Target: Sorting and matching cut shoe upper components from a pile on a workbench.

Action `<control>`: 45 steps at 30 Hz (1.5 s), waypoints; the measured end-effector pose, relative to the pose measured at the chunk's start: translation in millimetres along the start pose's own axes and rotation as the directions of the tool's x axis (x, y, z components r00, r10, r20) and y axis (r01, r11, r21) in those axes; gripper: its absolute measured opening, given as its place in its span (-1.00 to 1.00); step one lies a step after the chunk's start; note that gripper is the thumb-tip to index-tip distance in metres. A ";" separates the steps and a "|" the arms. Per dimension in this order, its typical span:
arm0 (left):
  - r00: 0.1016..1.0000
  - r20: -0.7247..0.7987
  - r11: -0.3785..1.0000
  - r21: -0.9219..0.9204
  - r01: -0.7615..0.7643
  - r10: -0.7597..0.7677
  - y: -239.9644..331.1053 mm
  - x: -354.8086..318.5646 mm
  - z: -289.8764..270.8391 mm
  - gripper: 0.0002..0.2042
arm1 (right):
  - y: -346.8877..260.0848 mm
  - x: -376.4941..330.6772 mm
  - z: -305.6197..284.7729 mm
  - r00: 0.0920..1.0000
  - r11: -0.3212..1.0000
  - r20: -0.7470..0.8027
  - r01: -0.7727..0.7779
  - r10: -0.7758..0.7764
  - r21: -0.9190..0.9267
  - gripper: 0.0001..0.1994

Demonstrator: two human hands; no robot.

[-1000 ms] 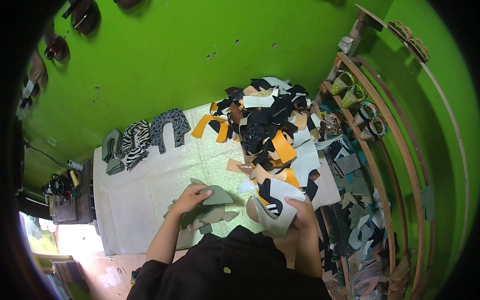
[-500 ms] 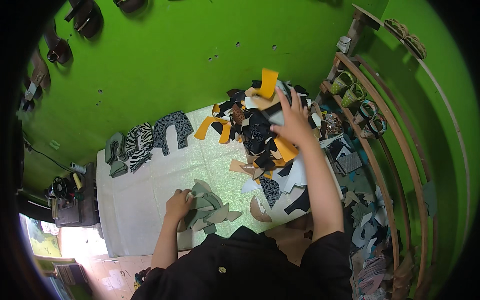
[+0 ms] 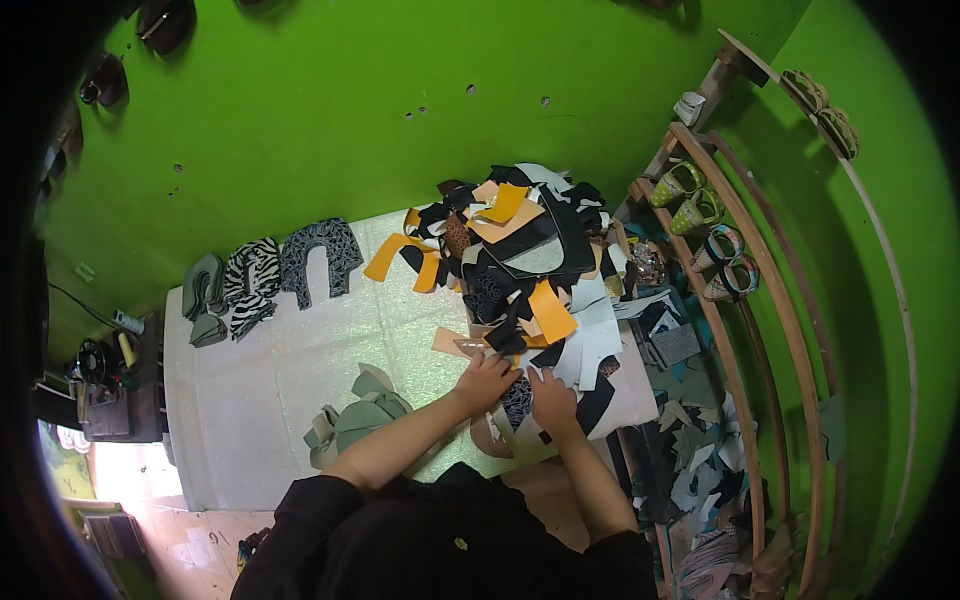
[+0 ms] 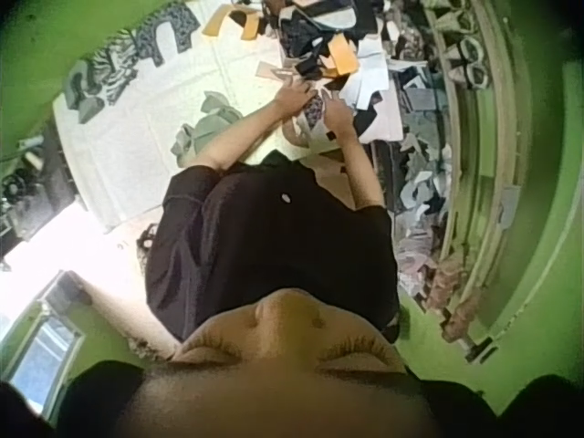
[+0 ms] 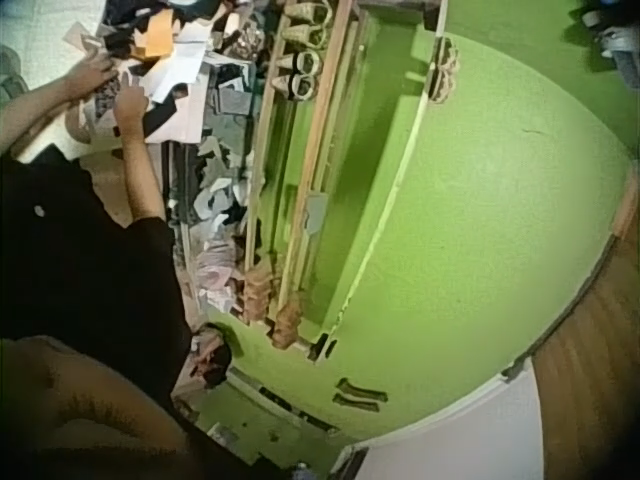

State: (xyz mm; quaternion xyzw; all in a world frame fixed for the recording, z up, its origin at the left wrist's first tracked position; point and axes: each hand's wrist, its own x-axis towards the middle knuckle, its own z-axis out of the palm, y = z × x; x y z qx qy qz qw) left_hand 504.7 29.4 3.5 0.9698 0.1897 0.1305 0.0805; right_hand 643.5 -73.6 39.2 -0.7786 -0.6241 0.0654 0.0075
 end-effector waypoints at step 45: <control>0.624 0.140 0.090 -0.942 0.323 -0.769 18.6 -146.6 -122.0 -0.69 | -153.6 -32.3 -33.9 0.830 0.673 -0.389 0.554 -0.400 0.490 -0.45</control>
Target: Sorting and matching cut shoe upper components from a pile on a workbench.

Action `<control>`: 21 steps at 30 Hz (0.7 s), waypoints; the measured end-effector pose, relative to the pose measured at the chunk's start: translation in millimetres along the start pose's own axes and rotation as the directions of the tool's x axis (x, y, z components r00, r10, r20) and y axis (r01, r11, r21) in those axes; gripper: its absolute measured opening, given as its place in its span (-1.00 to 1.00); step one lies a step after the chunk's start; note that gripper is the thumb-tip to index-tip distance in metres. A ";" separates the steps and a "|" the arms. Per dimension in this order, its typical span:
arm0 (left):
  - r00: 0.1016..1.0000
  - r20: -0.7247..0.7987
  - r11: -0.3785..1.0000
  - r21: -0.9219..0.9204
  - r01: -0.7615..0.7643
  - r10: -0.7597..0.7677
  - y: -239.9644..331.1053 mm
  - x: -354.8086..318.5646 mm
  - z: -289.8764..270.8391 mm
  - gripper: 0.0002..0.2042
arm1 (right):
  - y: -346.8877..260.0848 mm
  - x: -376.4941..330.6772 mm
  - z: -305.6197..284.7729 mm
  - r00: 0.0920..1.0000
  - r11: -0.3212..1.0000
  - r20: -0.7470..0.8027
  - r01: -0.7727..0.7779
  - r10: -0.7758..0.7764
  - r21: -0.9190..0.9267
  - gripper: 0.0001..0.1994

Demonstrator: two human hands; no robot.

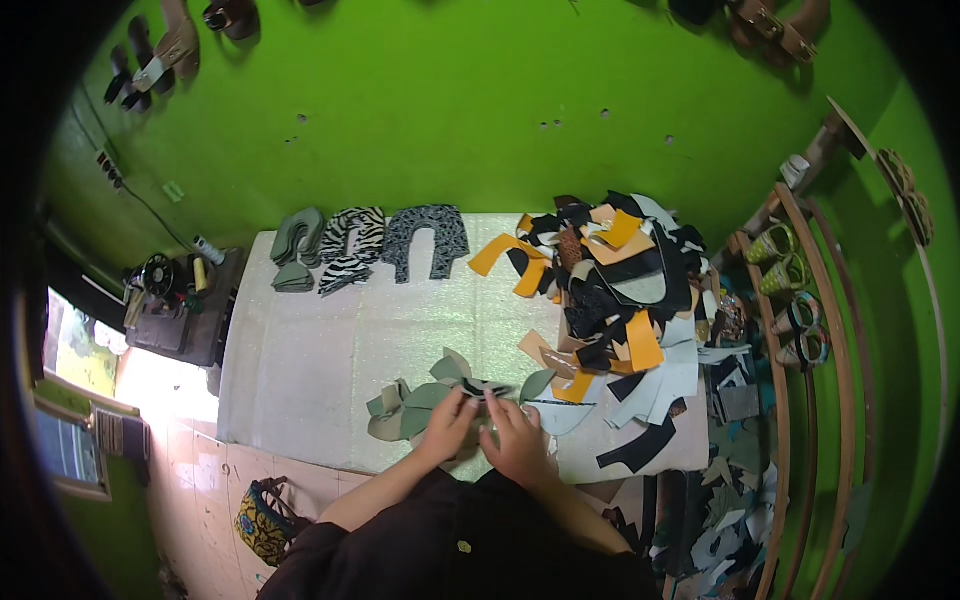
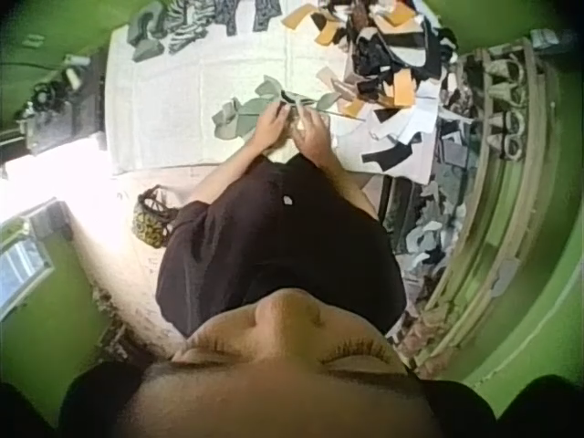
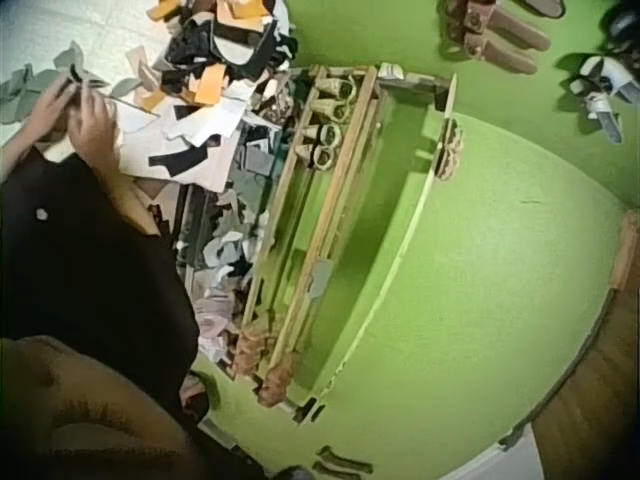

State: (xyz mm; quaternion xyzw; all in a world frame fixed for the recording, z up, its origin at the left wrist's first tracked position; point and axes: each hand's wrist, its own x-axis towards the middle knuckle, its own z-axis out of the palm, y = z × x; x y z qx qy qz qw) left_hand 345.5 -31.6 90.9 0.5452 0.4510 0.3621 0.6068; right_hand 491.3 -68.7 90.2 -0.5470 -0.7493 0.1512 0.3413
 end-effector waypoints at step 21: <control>0.952 -0.048 0.619 0.770 -0.156 0.301 33.3 15.4 -201.6 -0.47 | -83.2 128.7 124.3 0.705 0.081 0.467 -0.593 0.534 0.801 -0.92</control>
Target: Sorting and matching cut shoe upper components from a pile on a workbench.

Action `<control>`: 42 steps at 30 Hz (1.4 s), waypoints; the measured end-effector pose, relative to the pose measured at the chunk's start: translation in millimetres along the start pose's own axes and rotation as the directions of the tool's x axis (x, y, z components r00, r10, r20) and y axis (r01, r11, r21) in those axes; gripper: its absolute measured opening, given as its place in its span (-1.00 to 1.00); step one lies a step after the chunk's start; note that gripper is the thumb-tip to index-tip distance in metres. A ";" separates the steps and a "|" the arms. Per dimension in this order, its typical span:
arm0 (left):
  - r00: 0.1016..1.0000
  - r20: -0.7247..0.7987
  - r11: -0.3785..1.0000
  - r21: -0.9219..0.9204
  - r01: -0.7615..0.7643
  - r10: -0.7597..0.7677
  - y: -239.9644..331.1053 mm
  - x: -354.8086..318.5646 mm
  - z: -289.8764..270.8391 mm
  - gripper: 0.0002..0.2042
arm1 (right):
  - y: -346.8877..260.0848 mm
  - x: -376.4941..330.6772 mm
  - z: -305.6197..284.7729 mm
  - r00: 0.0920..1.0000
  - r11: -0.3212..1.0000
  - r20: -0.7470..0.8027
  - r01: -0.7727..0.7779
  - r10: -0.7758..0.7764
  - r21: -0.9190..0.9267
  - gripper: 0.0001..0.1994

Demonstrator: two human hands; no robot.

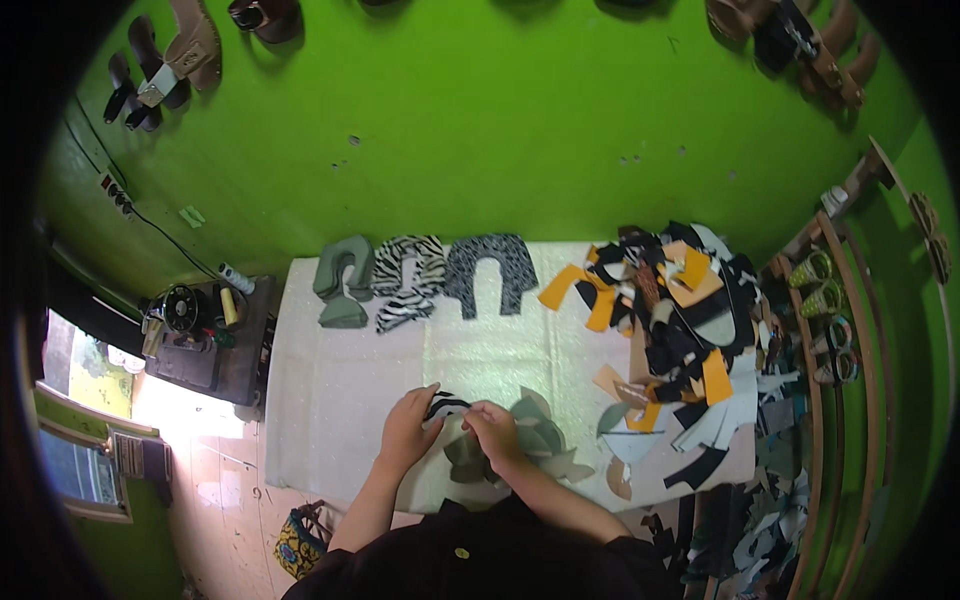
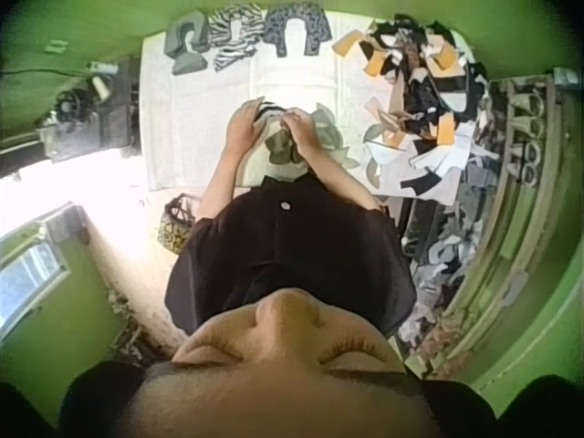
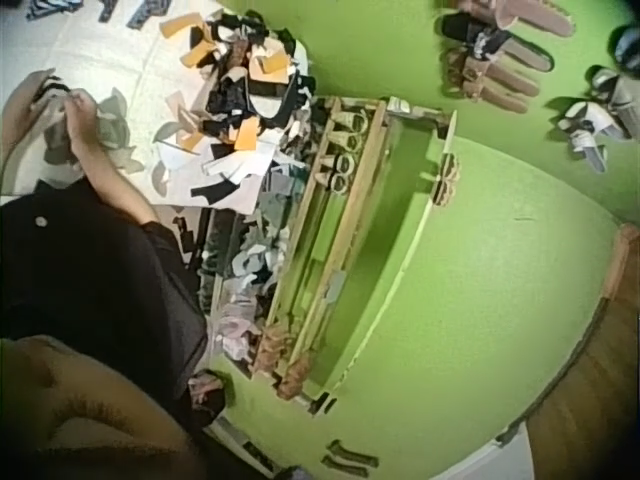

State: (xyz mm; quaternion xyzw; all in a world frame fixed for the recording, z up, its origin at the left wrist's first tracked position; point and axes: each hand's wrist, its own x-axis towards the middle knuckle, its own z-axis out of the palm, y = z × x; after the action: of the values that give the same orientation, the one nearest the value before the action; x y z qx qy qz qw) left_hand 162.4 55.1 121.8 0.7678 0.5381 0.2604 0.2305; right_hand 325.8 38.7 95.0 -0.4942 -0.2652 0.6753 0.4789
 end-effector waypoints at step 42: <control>0.925 -0.373 0.984 -0.178 0.003 -0.071 30.5 -16.5 22.5 -0.72 | 18.4 -42.1 -135.9 0.969 0.956 -0.089 0.209 -0.231 -0.206 -0.44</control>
State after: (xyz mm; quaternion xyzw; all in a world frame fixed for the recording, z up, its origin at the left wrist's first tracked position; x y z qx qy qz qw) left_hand 193.8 28.2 121.6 0.6699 0.5618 0.4451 0.1939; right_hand 446.2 -22.6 46.7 -0.5431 -0.3561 0.5596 0.5149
